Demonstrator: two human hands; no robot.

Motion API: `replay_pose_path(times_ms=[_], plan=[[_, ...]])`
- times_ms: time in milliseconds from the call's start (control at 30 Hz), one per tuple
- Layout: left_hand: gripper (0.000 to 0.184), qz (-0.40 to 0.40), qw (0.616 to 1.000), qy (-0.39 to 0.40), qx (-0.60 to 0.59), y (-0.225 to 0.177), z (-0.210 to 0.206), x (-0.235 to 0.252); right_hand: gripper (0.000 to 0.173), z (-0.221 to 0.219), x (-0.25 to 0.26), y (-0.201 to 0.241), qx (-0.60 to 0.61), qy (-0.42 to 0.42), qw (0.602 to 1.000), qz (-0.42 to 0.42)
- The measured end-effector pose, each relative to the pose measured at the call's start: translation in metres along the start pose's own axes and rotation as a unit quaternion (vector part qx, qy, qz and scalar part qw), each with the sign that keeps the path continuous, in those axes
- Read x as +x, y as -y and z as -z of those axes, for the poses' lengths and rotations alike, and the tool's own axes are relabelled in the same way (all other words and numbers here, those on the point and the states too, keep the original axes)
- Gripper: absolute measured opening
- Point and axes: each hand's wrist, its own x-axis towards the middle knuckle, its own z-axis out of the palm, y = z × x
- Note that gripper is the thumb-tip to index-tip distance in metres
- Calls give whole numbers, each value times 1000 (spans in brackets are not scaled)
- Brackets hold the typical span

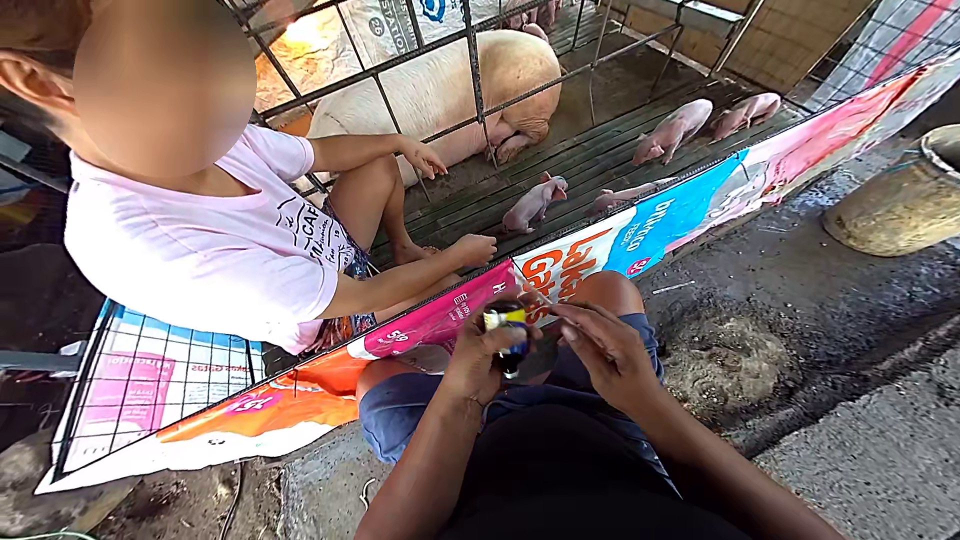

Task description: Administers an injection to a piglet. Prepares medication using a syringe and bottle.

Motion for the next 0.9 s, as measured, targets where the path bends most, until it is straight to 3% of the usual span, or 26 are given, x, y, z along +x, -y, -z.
replay_pose_path(times_ms=[67, 233, 400, 900], plan=[[35, -28, 996, -73, -43, -13, -1, 2, 35, 14, -5, 16, 8, -16, 1000, 23], [40, -80, 953, -194, -219, -44, -2, 22, 35, 25, -20, 63, -21, 56, 993, 106], [43, -80, 952, -183, -232, -44, -15, 31, 33, 9, -20, 60, -24, 72, 986, 145], [38, -80, 950, -180, -243, -40, -21, 28, 31, 2, -17, 53, -28, 70, 987, 144]])
